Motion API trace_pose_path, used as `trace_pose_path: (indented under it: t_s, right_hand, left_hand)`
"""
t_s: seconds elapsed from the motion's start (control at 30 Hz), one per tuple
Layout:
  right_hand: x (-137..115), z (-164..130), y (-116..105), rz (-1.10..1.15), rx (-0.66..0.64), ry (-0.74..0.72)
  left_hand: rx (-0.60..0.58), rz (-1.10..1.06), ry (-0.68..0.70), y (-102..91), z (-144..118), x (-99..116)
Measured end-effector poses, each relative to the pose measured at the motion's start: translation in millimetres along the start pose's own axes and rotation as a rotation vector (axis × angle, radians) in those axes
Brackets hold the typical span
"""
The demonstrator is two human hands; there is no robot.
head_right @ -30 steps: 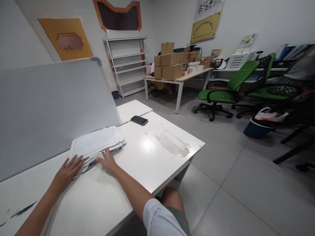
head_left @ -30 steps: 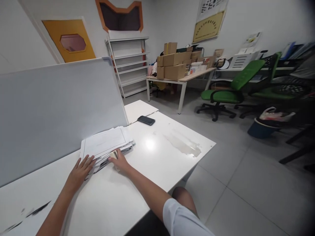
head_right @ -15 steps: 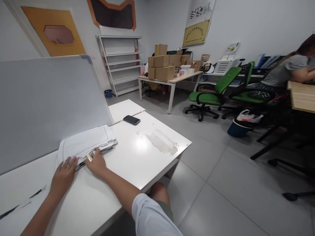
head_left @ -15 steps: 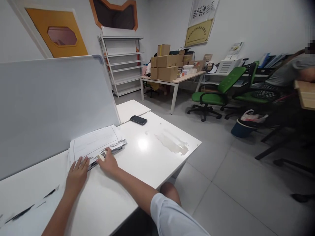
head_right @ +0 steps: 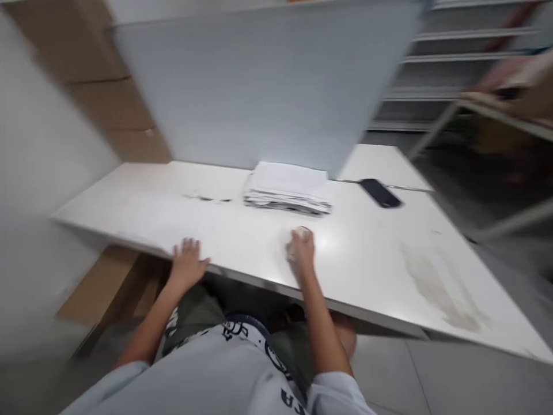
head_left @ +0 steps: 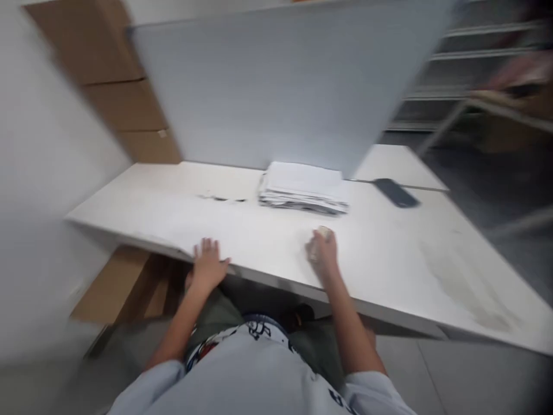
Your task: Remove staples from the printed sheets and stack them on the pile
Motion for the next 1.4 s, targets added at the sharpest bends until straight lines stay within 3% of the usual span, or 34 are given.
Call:
trace_pose_path:
  t_s: [0.03, 0.17, 0.27, 0.4, 0.5, 0.63, 0.77, 0.87, 0.97, 1.07, 1.2, 1.3, 1.4]
  right_hand:
    - [4.0, -3.2, -7.1, 0.007, 0.048, 0.009]
    - [6.3, -17.6, -23.0, 0.133, 0.004, -0.003]
    - [0.6, -30.3, -29.5, 0.204, 0.005, -0.042]
    - [-1.6, -33.4, -28.8, 0.191, 0.031, -0.073]
    - [-0.4, -28.7, -22.7, 0.151, 0.026, -0.077]
    - [-3.9, -32.4, -16.3, 0.109, 0.05, -0.057]
    - [-20.3, -73.3, -27.5, 0.183, 0.011, -0.051]
    - [-31.8, -120.6, -44.3, 0.293, -0.1, -0.012]
    - [-32.5, -155.7, -54.1, 0.383, -0.144, 0.117]
    - [-24.9, -170.4, -42.7, 0.357, -0.269, 0.238]
    - [-3.1, -183.0, -5.4, 0.458, -0.486, 0.387]
    - [13.4, -192.6, 16.8, 0.479, -0.518, 0.463]
    - [22.6, -196.2, 24.9, 0.457, -0.477, 0.508]
  left_hand:
    - [-0.014, -0.038, 0.061, 4.7, -10.0, 7.8]
    - [-0.059, -0.186, 0.304, 19.2, -39.0, 43.0]
    - [-0.03, -0.226, 0.485, 20.9, -49.6, 49.6]
    - [0.036, -0.187, 0.451, 15.0, -34.0, 25.0]
    - [0.04, -0.158, 0.486, 10.8, -23.4, 23.4]
    - [0.02, -0.211, 0.6, 8.0, -26.2, 58.3]
    - [-0.037, -0.508, 0.637, -2.7, -25.9, 94.2]
    - [-0.103, -1.055, 0.535, -22.8, -12.7, 105.9]
    - [0.02, -1.748, 0.193, -43.2, 7.5, 106.6]
    - [0.14, -2.175, -0.119, -49.1, 19.2, 113.3]
    - [0.038, -2.35, -0.35, -32.0, 10.3, 128.4]
    - [-0.131, -2.388, -0.331, -10.1, -9.8, 140.7]
    - [-0.249, -2.342, -0.335, 12.9, -29.7, 149.6]
Point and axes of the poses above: each hand's wrist, its own z-axis towards the middle knuckle, its own y-axis out of the palm, x = y × z, the point moved 4 cm from there along z, towards the middle knuckle, and after that the axes turned 5 degrees about -x, right-handed, at the moved point
